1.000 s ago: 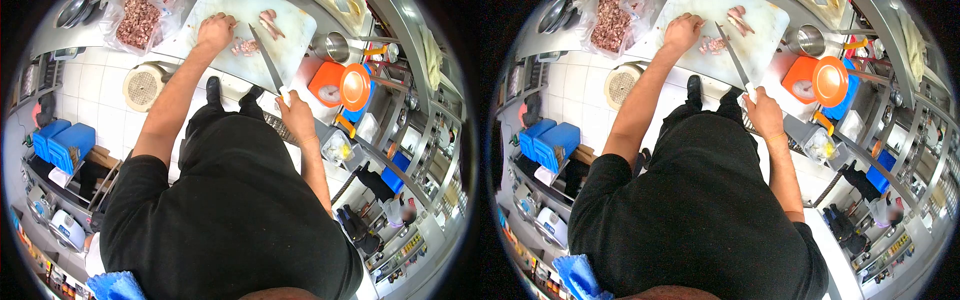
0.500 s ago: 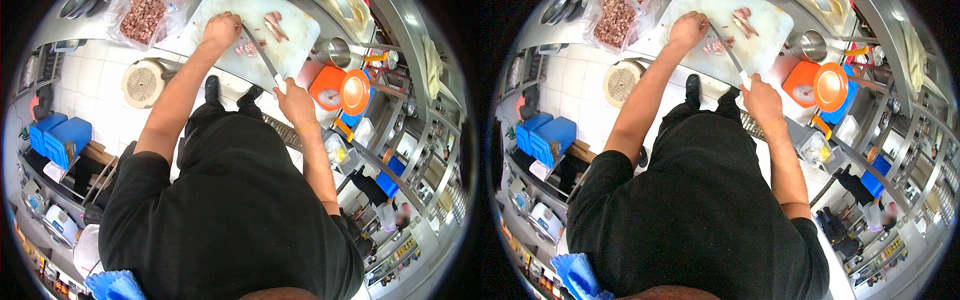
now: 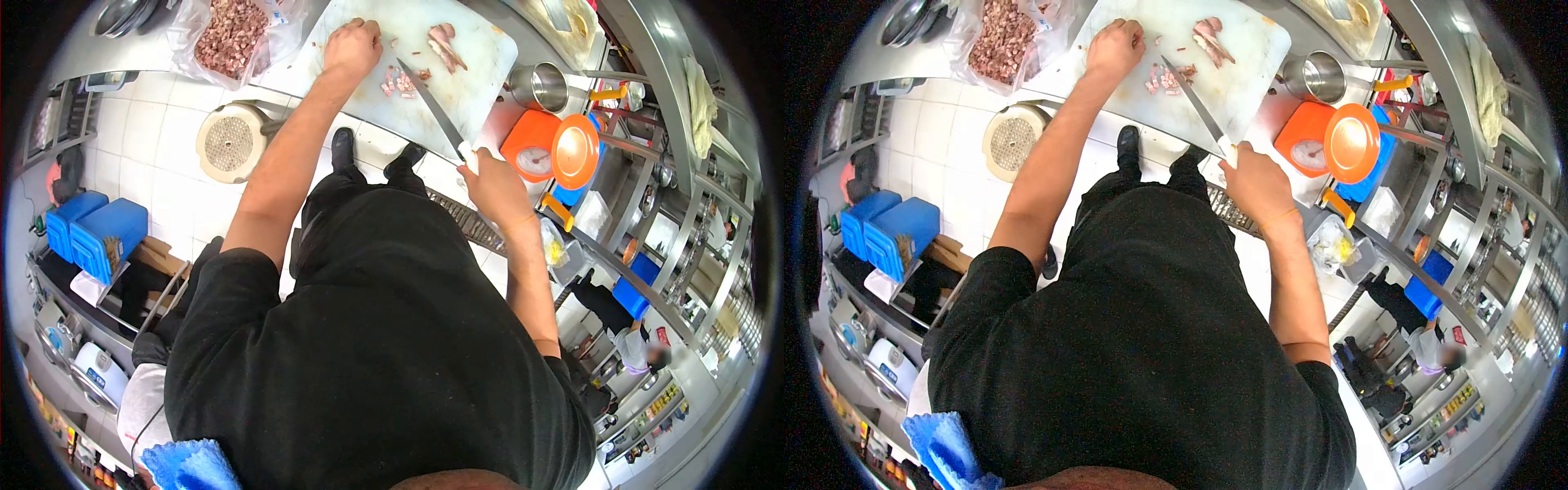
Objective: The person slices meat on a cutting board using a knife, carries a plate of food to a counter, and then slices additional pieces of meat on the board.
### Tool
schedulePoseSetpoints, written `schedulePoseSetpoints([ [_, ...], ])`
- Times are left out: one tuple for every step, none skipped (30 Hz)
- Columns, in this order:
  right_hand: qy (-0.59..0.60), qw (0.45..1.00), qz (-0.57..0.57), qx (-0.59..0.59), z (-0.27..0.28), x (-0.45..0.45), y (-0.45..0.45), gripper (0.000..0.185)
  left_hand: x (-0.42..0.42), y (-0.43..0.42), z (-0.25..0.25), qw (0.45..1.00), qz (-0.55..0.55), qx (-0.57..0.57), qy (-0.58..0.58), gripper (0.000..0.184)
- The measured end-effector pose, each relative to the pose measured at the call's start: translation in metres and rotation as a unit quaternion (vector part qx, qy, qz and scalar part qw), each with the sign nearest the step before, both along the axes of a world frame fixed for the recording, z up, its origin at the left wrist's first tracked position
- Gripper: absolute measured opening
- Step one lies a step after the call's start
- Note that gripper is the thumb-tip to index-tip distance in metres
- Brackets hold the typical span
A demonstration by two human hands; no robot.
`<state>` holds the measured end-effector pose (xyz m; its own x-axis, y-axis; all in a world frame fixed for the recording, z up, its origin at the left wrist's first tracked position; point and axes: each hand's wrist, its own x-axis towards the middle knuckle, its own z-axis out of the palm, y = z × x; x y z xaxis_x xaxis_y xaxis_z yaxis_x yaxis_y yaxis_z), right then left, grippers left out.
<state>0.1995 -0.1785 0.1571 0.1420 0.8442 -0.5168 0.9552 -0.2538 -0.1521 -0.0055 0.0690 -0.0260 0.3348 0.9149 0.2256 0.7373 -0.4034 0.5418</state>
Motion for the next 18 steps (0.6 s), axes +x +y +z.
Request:
schedulePoseSetpoints([
  [0.002, 1.0, -0.006, 0.004, 0.007, 0.001, -0.002, 0.04, -0.001, -0.001, 0.002, 1.0, -0.008, -0.005, -0.015, 0.014],
  [0.004, 1.0, -0.013, 0.008, 0.012, 0.003, -0.005, 0.04, -0.001, -0.005, 0.004, 0.998, -0.025, -0.029, -0.054, 0.015],
  [0.029, 0.999, -0.038, 0.02, 0.014, 0.006, -0.009, 0.041, 0.0, -0.014, 0.01, 0.993, -0.042, -0.053, -0.094, 0.016],
  [0.054, 0.996, -0.062, 0.029, 0.014, 0.011, -0.015, 0.042, 0.0, -0.019, 0.013, 0.986, -0.058, -0.079, -0.132, 0.017],
  [0.079, 0.992, -0.087, 0.038, 0.013, 0.015, -0.02, 0.043, 0.0, -0.02, 0.011, 0.989, -0.065, -0.041, -0.123, 0.019],
  [0.103, 0.987, -0.121, 0.029, 0.008, 0.018, -0.024, 0.044, 0.0, -0.022, 0.008, 0.991, -0.074, -0.003, -0.114, 0.021],
  [0.125, 0.98, -0.154, 0.021, 0.0, 0.021, -0.029, 0.045, 0.001, -0.024, 0.006, 0.99, -0.082, 0.035, -0.105, 0.024],
  [0.147, 0.971, -0.187, 0.014, -0.011, 0.025, -0.034, 0.046, 0.005, -0.024, 0.003, 0.99, -0.072, 0.056, -0.108, 0.025],
  [0.155, 0.969, -0.192, 0.01, -0.032, 0.033, -0.042, 0.049, 0.011, -0.025, 0.003, 0.989, -0.061, 0.077, -0.11, 0.027],
  [0.182, 0.959, -0.219, -0.005, -0.04, 0.032, -0.043, 0.049, 0.016, -0.025, 0.001, 0.988, -0.049, 0.099, -0.112, 0.029],
  [0.209, 0.947, -0.244, -0.019, -0.045, 0.03, -0.043, 0.048, 0.021, -0.028, -0.001, 0.988, -0.07, 0.105, -0.088, 0.031],
  [0.236, 0.934, -0.268, -0.034, -0.052, 0.029, -0.044, 0.048, 0.025, -0.033, -0.004, 0.988, -0.091, 0.11, -0.063, 0.034],
  [0.283, 0.915, -0.287, -0.027, -0.061, 0.027, -0.046, 0.047, 0.028, -0.036, -0.006, 0.986, -0.113, 0.116, -0.038, 0.037],
  [0.3, 0.91, -0.284, -0.02, -0.068, 0.027, -0.045, 0.047, 0.031, -0.038, -0.008, 0.985, -0.134, 0.094, -0.053, 0.039],
  [0.317, 0.905, -0.283, -0.014, -0.073, 0.023, -0.042, 0.046, 0.033, -0.044, -0.005, 0.983, -0.156, 0.071, -0.068, 0.04],
  [0.334, 0.899, -0.282, -0.008, -0.078, 0.018, -0.04, 0.046, 0.035, -0.051, -0.002, 0.979, -0.178, 0.047, -0.082, 0.042],
  [0.339, 0.897, -0.283, -0.014, -0.084, 0.014, -0.037, 0.046, 0.036, -0.057, 0.001, 0.979, -0.183, 0.034, -0.085, 0.046],
  [0.344, 0.896, -0.281, -0.021, -0.091, 0.008, -0.032, 0.046, 0.04, -0.065, 0.004, 0.981, -0.161, 0.028, -0.102, 0.048],
])
